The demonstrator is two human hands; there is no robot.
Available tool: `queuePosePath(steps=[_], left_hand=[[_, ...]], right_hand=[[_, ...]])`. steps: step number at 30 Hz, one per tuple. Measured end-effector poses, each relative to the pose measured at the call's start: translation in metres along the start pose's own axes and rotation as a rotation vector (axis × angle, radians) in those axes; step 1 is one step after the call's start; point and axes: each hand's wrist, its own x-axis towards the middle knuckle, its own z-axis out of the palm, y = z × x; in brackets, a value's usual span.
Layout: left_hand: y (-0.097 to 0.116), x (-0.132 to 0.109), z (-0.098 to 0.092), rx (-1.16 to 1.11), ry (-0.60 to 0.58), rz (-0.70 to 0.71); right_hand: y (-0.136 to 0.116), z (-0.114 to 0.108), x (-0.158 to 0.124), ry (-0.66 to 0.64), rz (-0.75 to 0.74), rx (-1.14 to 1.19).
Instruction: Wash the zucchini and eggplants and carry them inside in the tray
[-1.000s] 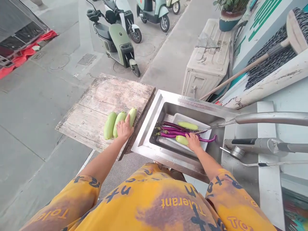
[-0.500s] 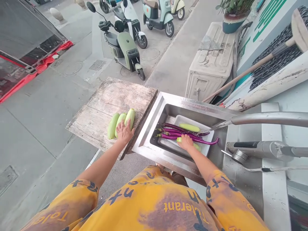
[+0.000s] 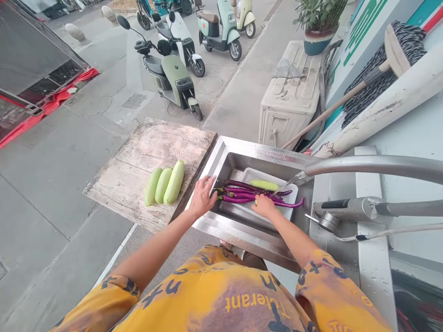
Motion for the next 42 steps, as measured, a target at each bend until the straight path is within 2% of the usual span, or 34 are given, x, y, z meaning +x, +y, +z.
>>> queuePosePath(steps=[3,5,7,9,11,13,14,16,18,21,23,24,26,28,30,31,33,34,35,36,37,39,40,41,42], left_hand=[[0.015,0.008,0.022,-0.200,-0.139,0.007],[0.023,0.013,0.038,-0.309,-0.320,-0.045],[0.032,0.016,0.053,-0.409,-0.533,-0.148],[0.047,0.016,0.067,-0.556,-0.712,-0.337],[0.069,0.017,0.080,-0.804,-0.845,-0.568],[0.095,0.022,0.092,-1.148,-0.928,-0.764],[0.108,0.027,0.097,-1.345,-0.926,-0.821],[0.133,0.041,0.108,-1.709,-0.790,-0.886],[0.153,0.056,0.117,-1.890,-0.535,-0.968],[0.173,0.066,0.129,-1.798,-0.192,-1.084],[0.182,0.065,0.134,-1.656,-0.048,-1.076],[0.184,0.064,0.135,-1.572,0.000,-1.069],[0.183,0.067,0.134,-1.475,-0.035,-1.057],[0.175,0.076,0.127,-1.498,-0.198,-1.035],[0.163,0.092,0.117,-1.658,-0.375,-0.971],[0.157,0.100,0.111,-1.757,-0.427,-0.911],[0.147,0.114,0.102,-1.917,-0.487,-0.775],[0.146,0.118,0.100,-1.948,-0.505,-0.720],[0.146,0.122,0.098,-1.922,-0.499,-0.687],[0.148,0.123,0.098,-1.832,-0.460,-0.682],[0.151,0.123,0.098,-1.696,-0.376,-0.697],[0.161,0.122,0.100,-1.375,-0.130,-0.692],[0.165,0.121,0.101,-1.234,-0.012,-0.643],[0.168,0.121,0.101,-1.123,0.075,-0.567],[0.170,0.123,0.100,-1.054,0.118,-0.476]], right_hand=[[0.024,-0.004,-0.021,0.010,-0.122,-0.007],[0.033,-0.008,-0.029,-0.013,-0.170,-0.006],[0.039,-0.015,-0.037,0.036,-0.119,0.041],[0.043,-0.023,-0.047,0.207,0.051,0.216],[0.044,-0.028,-0.060,0.461,0.249,0.494],[0.039,-0.028,-0.073,0.684,0.341,0.774],[0.034,-0.025,-0.079,0.760,0.336,0.900],[0.020,-0.018,-0.087,0.832,0.269,1.097],[0.007,-0.012,-0.092,0.813,0.197,1.118],[-0.003,-0.015,-0.093,0.650,0.193,0.821],[-0.001,-0.022,-0.090,0.506,0.273,0.686],[0.002,-0.025,-0.088,0.455,0.310,0.710],[0.012,-0.030,-0.084,0.336,0.315,0.993],[0.021,-0.029,-0.084,0.151,0.205,1.363],[0.027,-0.024,-0.087,-0.108,0.031,1.722],[0.029,-0.020,-0.089,-0.229,-0.063,1.888],[0.028,-0.012,-0.091,-0.415,-0.194,2.176],[0.027,-0.009,-0.091,-0.466,-0.208,2.254],[0.025,-0.005,-0.089,-0.459,-0.175,2.248],[0.024,-0.003,-0.086,-0.385,-0.105,2.176],[0.022,0.000,-0.081,-0.245,-0.007,2.060],[0.019,0.004,-0.070,0.175,0.187,1.793],[0.016,0.007,-0.064,0.385,0.242,1.689],[0.014,0.010,-0.060,0.544,0.263,1.632],[0.012,0.012,-0.057,0.601,0.232,1.639]])
